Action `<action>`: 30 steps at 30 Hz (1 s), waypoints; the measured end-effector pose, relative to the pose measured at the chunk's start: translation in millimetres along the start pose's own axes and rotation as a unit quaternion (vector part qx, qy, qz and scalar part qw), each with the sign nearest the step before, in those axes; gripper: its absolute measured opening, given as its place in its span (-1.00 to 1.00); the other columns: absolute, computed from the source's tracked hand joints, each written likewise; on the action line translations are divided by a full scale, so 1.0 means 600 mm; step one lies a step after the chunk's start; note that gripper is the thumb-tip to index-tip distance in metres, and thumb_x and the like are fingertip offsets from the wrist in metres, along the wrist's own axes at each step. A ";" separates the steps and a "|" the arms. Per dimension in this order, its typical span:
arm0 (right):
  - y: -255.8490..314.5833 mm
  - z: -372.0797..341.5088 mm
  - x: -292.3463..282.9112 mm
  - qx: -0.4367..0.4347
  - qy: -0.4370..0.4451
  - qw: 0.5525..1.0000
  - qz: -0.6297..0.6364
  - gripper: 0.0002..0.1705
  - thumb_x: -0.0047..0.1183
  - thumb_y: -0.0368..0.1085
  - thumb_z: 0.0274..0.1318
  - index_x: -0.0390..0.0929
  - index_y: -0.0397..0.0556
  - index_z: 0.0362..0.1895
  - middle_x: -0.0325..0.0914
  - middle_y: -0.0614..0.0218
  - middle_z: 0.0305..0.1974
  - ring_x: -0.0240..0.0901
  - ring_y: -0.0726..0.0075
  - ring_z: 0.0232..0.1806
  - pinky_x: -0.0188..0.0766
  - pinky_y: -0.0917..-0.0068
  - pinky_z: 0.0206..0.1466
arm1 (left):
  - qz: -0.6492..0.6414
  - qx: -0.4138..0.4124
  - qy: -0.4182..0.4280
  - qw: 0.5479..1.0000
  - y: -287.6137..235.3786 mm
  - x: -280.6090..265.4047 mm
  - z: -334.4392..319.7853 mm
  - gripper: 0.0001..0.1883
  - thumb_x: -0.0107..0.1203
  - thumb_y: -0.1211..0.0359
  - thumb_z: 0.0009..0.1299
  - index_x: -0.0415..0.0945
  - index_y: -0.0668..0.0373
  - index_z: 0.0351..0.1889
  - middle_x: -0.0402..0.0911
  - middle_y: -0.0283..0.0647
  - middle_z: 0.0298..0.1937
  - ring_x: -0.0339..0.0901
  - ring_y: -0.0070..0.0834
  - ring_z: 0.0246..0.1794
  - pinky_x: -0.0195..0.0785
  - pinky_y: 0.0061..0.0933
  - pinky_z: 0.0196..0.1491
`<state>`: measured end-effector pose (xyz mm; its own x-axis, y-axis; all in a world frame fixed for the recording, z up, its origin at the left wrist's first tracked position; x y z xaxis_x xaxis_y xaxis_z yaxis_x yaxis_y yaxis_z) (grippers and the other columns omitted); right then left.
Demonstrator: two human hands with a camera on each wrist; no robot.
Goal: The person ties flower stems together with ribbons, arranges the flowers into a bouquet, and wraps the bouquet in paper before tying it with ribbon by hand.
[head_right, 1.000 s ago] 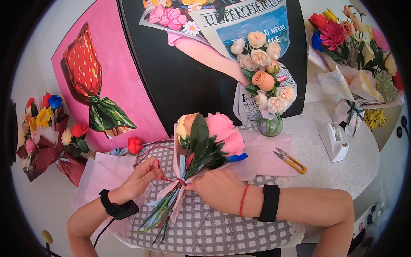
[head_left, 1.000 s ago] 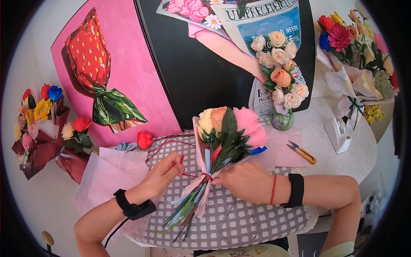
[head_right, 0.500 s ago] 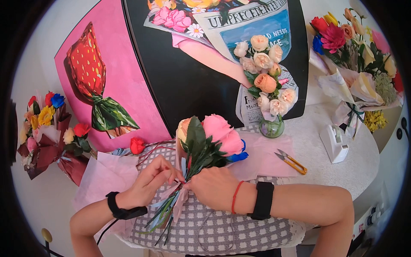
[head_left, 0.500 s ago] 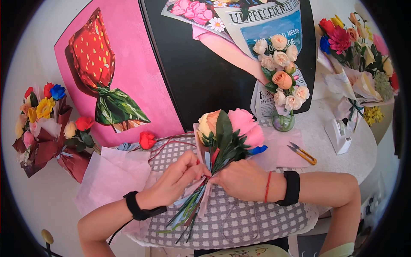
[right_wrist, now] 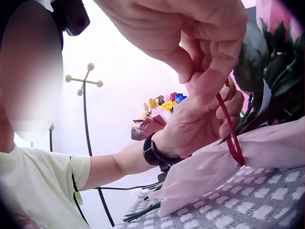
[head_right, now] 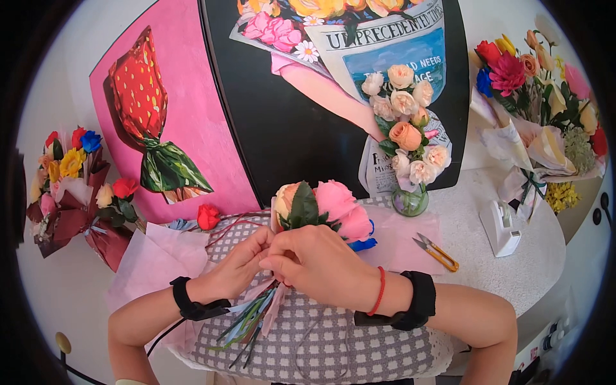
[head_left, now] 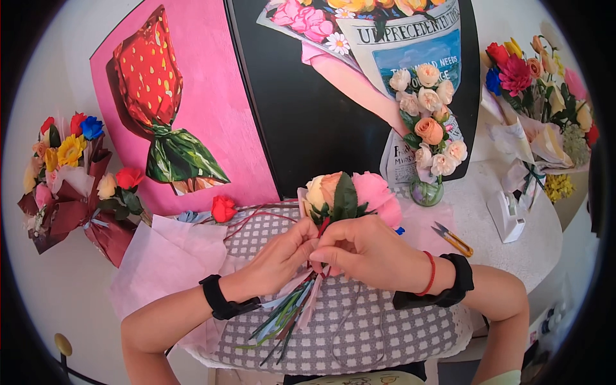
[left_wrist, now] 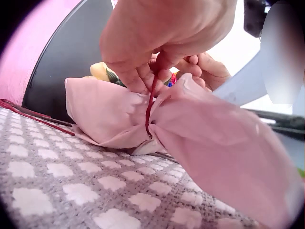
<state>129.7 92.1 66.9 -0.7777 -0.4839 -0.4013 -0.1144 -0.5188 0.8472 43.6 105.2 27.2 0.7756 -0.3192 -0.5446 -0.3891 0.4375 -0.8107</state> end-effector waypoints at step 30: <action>0.042 -0.010 -0.030 -0.078 -0.056 0.938 -0.332 -0.83 0.07 -0.29 -0.15 0.44 -0.13 -0.58 0.45 0.20 -0.63 0.45 0.14 -0.56 0.30 0.30 -0.54 | -0.169 -0.031 0.032 0.985 0.006 0.013 0.003 -0.85 -0.13 0.40 0.38 0.41 0.26 -0.37 0.45 -0.40 -0.54 0.45 -0.71 -0.47 0.27 -0.68 -0.36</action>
<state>144.5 83.7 93.6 -0.6274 0.0544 -0.7768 -0.5118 -0.7806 0.3588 49.1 105.8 20.7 0.8340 -0.4909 -0.2518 -0.1452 0.2451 -0.9586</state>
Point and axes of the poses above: each hand's wrist, its own z-axis towards the middle knuckle, its own x-axis out of the palm, y = z × x, the point moved 9 cm from there along z, towards the middle knuckle
